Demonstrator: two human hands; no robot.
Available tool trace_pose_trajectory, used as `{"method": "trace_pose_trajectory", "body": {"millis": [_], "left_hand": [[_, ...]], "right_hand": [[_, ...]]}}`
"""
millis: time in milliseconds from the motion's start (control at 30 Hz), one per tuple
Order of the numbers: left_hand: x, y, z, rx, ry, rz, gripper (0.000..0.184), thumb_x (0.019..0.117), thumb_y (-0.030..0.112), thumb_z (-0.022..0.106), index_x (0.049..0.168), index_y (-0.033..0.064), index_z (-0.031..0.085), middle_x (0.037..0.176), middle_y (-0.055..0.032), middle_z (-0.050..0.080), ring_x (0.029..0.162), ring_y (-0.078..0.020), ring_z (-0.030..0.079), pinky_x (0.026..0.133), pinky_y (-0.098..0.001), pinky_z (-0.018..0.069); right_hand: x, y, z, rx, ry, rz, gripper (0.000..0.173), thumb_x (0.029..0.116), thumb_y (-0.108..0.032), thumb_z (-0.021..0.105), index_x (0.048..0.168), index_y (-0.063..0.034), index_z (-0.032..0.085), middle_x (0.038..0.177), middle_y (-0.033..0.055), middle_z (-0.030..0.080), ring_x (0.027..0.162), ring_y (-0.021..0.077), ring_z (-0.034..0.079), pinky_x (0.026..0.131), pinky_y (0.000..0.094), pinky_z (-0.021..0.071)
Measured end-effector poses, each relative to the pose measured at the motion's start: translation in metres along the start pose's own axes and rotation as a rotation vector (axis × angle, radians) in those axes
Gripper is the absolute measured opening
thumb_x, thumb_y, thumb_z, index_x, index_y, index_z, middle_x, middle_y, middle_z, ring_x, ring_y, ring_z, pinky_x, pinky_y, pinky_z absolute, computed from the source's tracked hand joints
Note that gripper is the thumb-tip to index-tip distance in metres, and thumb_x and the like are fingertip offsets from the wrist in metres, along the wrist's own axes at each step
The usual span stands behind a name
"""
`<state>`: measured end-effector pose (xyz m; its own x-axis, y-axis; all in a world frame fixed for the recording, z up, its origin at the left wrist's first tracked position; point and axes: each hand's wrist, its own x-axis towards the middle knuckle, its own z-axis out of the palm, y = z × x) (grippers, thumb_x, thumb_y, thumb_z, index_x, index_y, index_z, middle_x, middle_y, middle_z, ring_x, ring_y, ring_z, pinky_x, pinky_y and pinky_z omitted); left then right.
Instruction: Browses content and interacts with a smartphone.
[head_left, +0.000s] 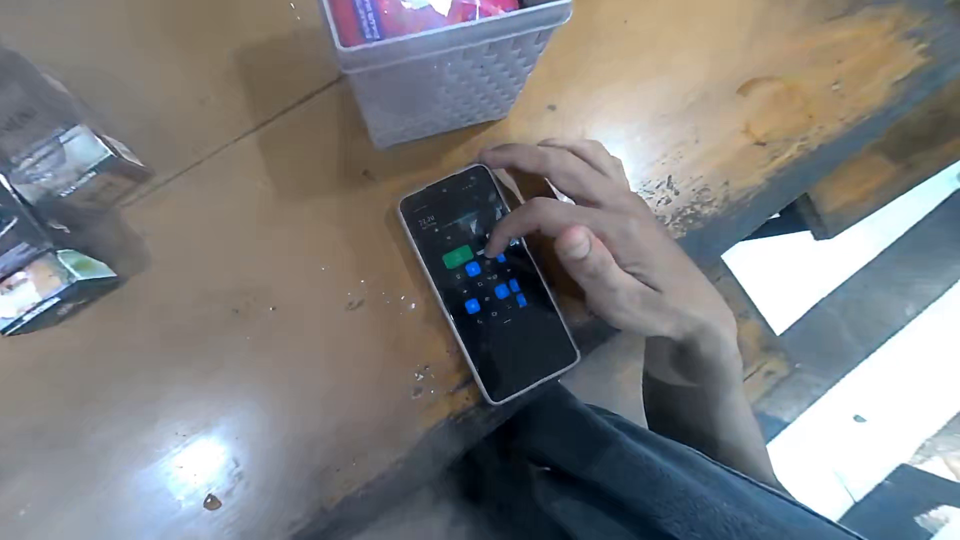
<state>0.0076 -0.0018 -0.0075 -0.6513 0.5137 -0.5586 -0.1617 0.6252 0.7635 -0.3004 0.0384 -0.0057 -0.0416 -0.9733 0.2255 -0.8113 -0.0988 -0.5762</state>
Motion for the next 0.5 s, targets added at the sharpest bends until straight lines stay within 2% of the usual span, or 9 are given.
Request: {"method": "trace_pose_trajectory", "body": {"millis": [33, 67, 100, 167, 200, 267, 333, 400, 500], "left_hand": [[0.003, -0.002, 0.0, 0.075, -0.093, -0.078, 0.043, 0.1017, 0.02, 0.062, 0.137, -0.0052, 0.058, 0.128, -0.0306, 0.061, 0.12, -0.0496, 0.059, 0.1, -0.0634, 0.0461], [0.006, -0.005, 0.007, 0.161, -0.106, -0.135, 0.042, 0.0984, 0.004, 0.06, 0.137, -0.0101, 0.054, 0.13, -0.0334, 0.058, 0.122, -0.0505, 0.057, 0.1, -0.0599, 0.0484], [0.008, -0.009, 0.015, 0.222, -0.081, -0.161, 0.041, 0.0941, -0.005, 0.059, 0.134, -0.012, 0.055, 0.13, -0.0338, 0.058, 0.121, -0.0493, 0.059, 0.099, -0.056, 0.0508], [0.008, -0.007, 0.009, 0.126, -0.14, -0.178, 0.047, 0.0945, -0.006, 0.058, 0.14, -0.0133, 0.05, 0.136, -0.0357, 0.054, 0.126, -0.0512, 0.054, 0.104, -0.0573, 0.0471], [0.007, -0.006, 0.006, 0.059, -0.11, -0.144, 0.048, 0.0956, 0.0, 0.062, 0.141, -0.0115, 0.051, 0.134, -0.0353, 0.055, 0.124, -0.0518, 0.055, 0.103, -0.0597, 0.0467], [0.004, -0.007, 0.013, 0.024, 0.078, -0.058, 0.045, 0.0936, 0.013, 0.071, 0.133, -0.0068, 0.061, 0.122, -0.0321, 0.064, 0.113, -0.0498, 0.064, 0.093, -0.0608, 0.0524], [0.004, -0.007, 0.015, 0.017, 0.115, -0.054, 0.044, 0.0952, 0.016, 0.07, 0.133, -0.0055, 0.062, 0.122, -0.0323, 0.064, 0.113, -0.0496, 0.064, 0.094, -0.0603, 0.0523], [0.004, -0.005, 0.014, 0.035, 0.082, -0.084, 0.042, 0.0969, 0.012, 0.066, 0.135, -0.0053, 0.061, 0.126, -0.033, 0.063, 0.115, -0.0501, 0.063, 0.096, -0.0593, 0.0515], [0.005, -0.001, 0.0, 0.051, -0.077, -0.101, 0.046, 0.092, -0.006, 0.062, 0.138, -0.0099, 0.055, 0.132, -0.036, 0.058, 0.12, -0.0518, 0.059, 0.101, -0.0579, 0.0482]], "right_hand": [[0.0, 0.0, 0.0, 0.002, 0.0, 0.0, 0.061, 0.1077, -0.051, 0.022, 0.109, -0.0222, 0.076, 0.154, 0.0096, 0.049, 0.147, 0.0337, 0.035, 0.117, 0.061, 0.0268], [0.0, 0.0, 0.0, 0.003, 0.001, 0.001, 0.061, 0.1077, -0.051, 0.023, 0.109, -0.0215, 0.076, 0.153, 0.0098, 0.049, 0.147, 0.0334, 0.036, 0.117, 0.0606, 0.027], [0.0, 0.0, 0.0, 0.003, 0.002, 0.003, 0.06, 0.1076, -0.05, 0.023, 0.108, -0.0209, 0.076, 0.154, 0.0099, 0.049, 0.147, 0.0334, 0.036, 0.117, 0.0604, 0.027], [0.0, 0.0, 0.0, 0.005, -0.001, 0.012, 0.06, 0.1074, -0.049, 0.024, 0.107, -0.02, 0.076, 0.154, 0.0094, 0.048, 0.147, 0.0329, 0.036, 0.118, 0.06, 0.0267], [0.0, 0.0, 0.0, 0.005, -0.001, 0.016, 0.06, 0.1073, -0.049, 0.024, 0.107, -0.0199, 0.076, 0.154, 0.0093, 0.048, 0.147, 0.0327, 0.035, 0.118, 0.0599, 0.0268], [0.0, 0.0, 0.0, 0.004, -0.002, 0.016, 0.06, 0.1073, -0.05, 0.023, 0.107, -0.0204, 0.076, 0.154, 0.0092, 0.048, 0.147, 0.033, 0.035, 0.118, 0.0601, 0.0268], [0.0, 0.0, 0.0, 0.001, -0.011, 0.017, 0.06, 0.1072, -0.05, 0.023, 0.108, -0.0213, 0.076, 0.155, 0.0092, 0.047, 0.148, 0.0335, 0.035, 0.118, 0.0608, 0.0262], [0.0, 0.0, -0.001, 0.001, -0.015, 0.013, 0.059, 0.1073, -0.05, 0.023, 0.108, -0.0221, 0.076, 0.155, 0.0093, 0.047, 0.148, 0.0338, 0.034, 0.118, 0.0611, 0.0265], [0.001, 0.0, 0.0, 0.007, -0.009, 0.007, 0.059, 0.1072, -0.05, 0.024, 0.108, -0.0212, 0.076, 0.155, 0.0105, 0.047, 0.148, 0.0345, 0.034, 0.118, 0.0611, 0.0264]]}}
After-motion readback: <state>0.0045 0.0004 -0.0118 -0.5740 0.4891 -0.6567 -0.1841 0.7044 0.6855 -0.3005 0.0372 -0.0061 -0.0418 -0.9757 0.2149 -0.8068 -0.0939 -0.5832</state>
